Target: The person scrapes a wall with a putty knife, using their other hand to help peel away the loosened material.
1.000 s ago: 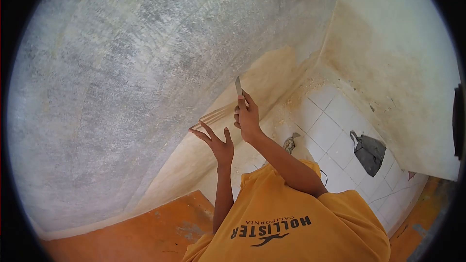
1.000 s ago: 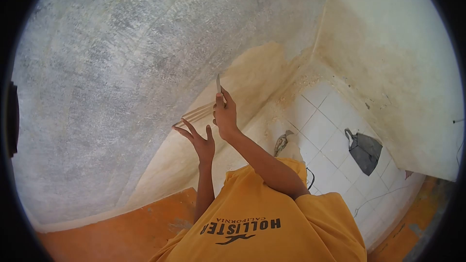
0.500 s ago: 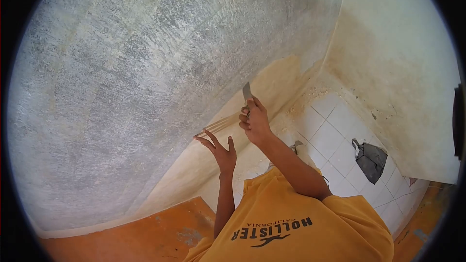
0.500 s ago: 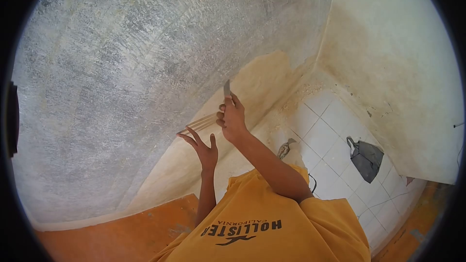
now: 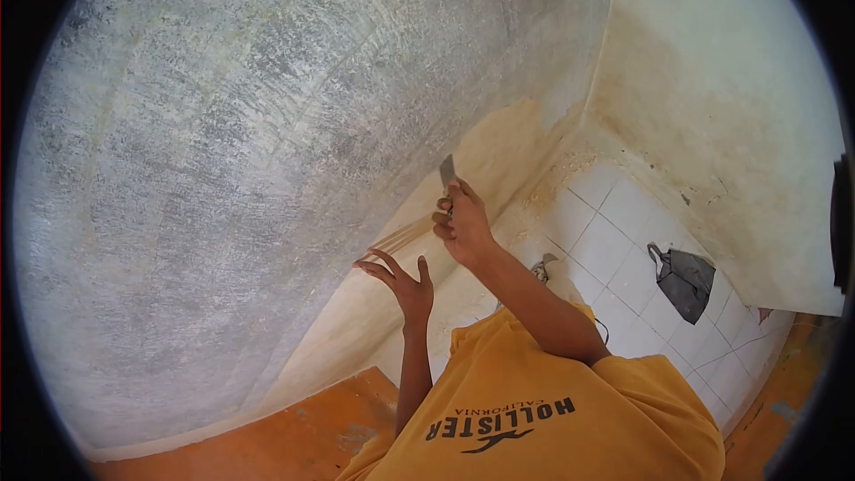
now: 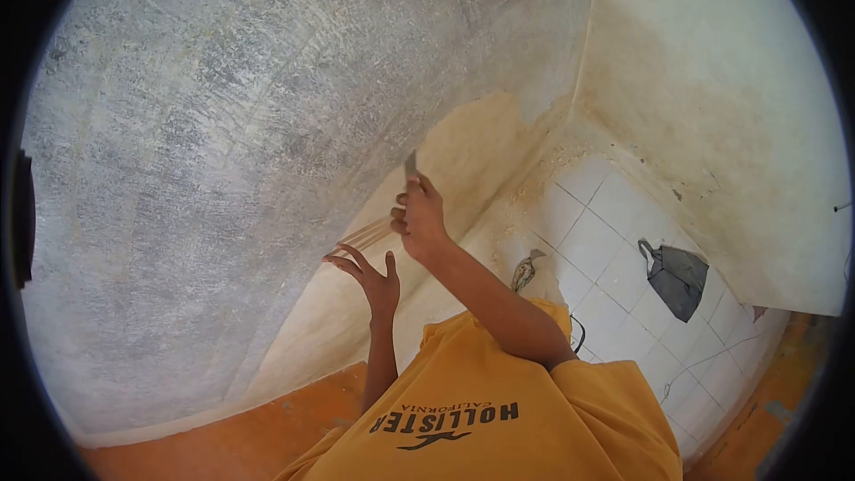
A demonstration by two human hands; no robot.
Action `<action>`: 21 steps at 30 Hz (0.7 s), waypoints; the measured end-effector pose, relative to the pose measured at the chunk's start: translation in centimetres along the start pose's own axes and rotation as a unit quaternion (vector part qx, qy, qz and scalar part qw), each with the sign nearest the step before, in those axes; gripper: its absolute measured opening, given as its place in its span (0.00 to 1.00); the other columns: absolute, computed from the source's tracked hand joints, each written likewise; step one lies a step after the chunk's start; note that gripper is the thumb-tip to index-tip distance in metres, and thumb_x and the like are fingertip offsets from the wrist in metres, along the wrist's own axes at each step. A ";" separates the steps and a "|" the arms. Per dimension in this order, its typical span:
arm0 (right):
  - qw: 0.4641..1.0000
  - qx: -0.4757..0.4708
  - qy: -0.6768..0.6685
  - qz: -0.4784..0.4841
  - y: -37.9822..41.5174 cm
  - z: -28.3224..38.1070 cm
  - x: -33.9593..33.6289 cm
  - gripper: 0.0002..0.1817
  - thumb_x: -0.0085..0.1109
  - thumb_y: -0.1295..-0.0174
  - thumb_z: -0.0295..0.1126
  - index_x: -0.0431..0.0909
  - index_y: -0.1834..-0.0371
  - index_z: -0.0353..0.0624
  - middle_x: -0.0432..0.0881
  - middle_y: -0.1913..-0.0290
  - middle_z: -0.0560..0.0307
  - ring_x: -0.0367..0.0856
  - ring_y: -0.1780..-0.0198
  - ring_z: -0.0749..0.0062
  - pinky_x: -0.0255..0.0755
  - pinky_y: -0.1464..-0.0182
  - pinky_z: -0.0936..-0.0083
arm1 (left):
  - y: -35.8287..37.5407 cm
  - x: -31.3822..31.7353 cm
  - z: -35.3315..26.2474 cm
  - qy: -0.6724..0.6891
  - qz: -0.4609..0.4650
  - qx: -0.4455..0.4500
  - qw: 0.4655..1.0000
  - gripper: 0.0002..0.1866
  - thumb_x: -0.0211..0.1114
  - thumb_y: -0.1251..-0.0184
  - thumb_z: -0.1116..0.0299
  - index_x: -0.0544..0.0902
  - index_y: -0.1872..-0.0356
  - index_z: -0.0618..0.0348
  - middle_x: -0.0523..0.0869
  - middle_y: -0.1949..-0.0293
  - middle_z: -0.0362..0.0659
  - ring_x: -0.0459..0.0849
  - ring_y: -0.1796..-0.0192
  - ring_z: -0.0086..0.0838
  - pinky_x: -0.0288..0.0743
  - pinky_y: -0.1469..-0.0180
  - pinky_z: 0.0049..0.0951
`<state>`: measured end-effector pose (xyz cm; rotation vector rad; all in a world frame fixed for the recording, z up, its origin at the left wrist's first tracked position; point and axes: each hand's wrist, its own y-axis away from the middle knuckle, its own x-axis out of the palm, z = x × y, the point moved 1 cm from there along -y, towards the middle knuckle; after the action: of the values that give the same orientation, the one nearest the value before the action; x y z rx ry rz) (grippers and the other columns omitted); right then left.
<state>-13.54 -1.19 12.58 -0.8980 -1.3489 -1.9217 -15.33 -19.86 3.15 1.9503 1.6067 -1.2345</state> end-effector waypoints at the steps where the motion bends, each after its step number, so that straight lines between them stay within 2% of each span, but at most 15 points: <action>1: 1.000 -0.010 0.004 -0.019 -0.4 0.2 0.0 0.04 0.46 0.18 0.37 0.69 0.53 0.55 0.66 0.70 0.67 0.54 0.79 0.84 0.47 0.83 0.85 | 0.0 0.2 -0.1 -0.001 -0.005 0.006 1.000 0.57 0.70 0.28 0.62 0.32 0.16 0.59 0.18 0.22 0.74 0.20 0.19 0.73 0.31 0.19 0.68; 7: 0.999 0.031 -0.022 0.005 0.1 1.1 0.0 0.03 0.47 0.18 0.37 0.69 0.53 0.55 0.66 0.70 0.67 0.54 0.79 0.84 0.47 0.83 0.85 | -0.1 0.4 -0.1 -0.017 0.010 -0.022 1.000 0.57 0.70 0.28 0.64 0.32 0.16 0.60 0.17 0.22 0.73 0.20 0.19 0.73 0.31 0.19 0.68; 13: 0.997 0.048 0.047 0.022 -0.2 2.7 -2.1 0.04 0.49 0.19 0.36 0.71 0.47 0.55 0.66 0.70 0.68 0.55 0.80 0.85 0.48 0.83 0.86 | -0.2 1.1 -0.8 -0.012 -0.025 -0.019 0.999 0.57 0.70 0.28 0.64 0.32 0.16 0.59 0.17 0.21 0.71 0.18 0.19 0.71 0.32 0.19 0.65; 16: 0.994 0.067 0.057 0.067 -1.0 4.7 -4.5 0.07 0.50 0.21 0.35 0.72 0.44 0.54 0.68 0.68 0.67 0.57 0.80 0.85 0.50 0.82 0.86 | -0.5 1.7 -1.8 0.022 -0.057 -0.016 0.998 0.57 0.70 0.29 0.66 0.33 0.16 0.59 0.16 0.21 0.70 0.20 0.19 0.71 0.38 0.18 0.64; 19: 0.988 -0.116 0.088 -0.049 -1.9 5.9 -5.4 0.10 0.51 0.22 0.34 0.72 0.41 0.52 0.70 0.66 0.67 0.59 0.80 0.85 0.52 0.81 0.86 | -0.8 2.2 -4.2 0.045 -0.046 -0.004 0.998 0.56 0.70 0.29 0.68 0.33 0.15 0.56 0.16 0.21 0.70 0.22 0.18 0.71 0.40 0.18 0.63; 21: 0.986 -0.145 0.064 -0.049 -3.4 6.5 -6.0 0.12 0.52 0.23 0.34 0.73 0.40 0.52 0.71 0.65 0.66 0.60 0.79 0.85 0.53 0.80 0.86 | -1.0 2.4 -5.1 0.045 -0.042 0.019 0.998 0.56 0.70 0.29 0.69 0.35 0.15 0.56 0.16 0.21 0.69 0.22 0.18 0.71 0.40 0.18 0.62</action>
<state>-11.64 6.58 7.51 -0.8375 -1.0735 -2.2523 -14.18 -14.39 4.52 2.0065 1.7381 -1.2334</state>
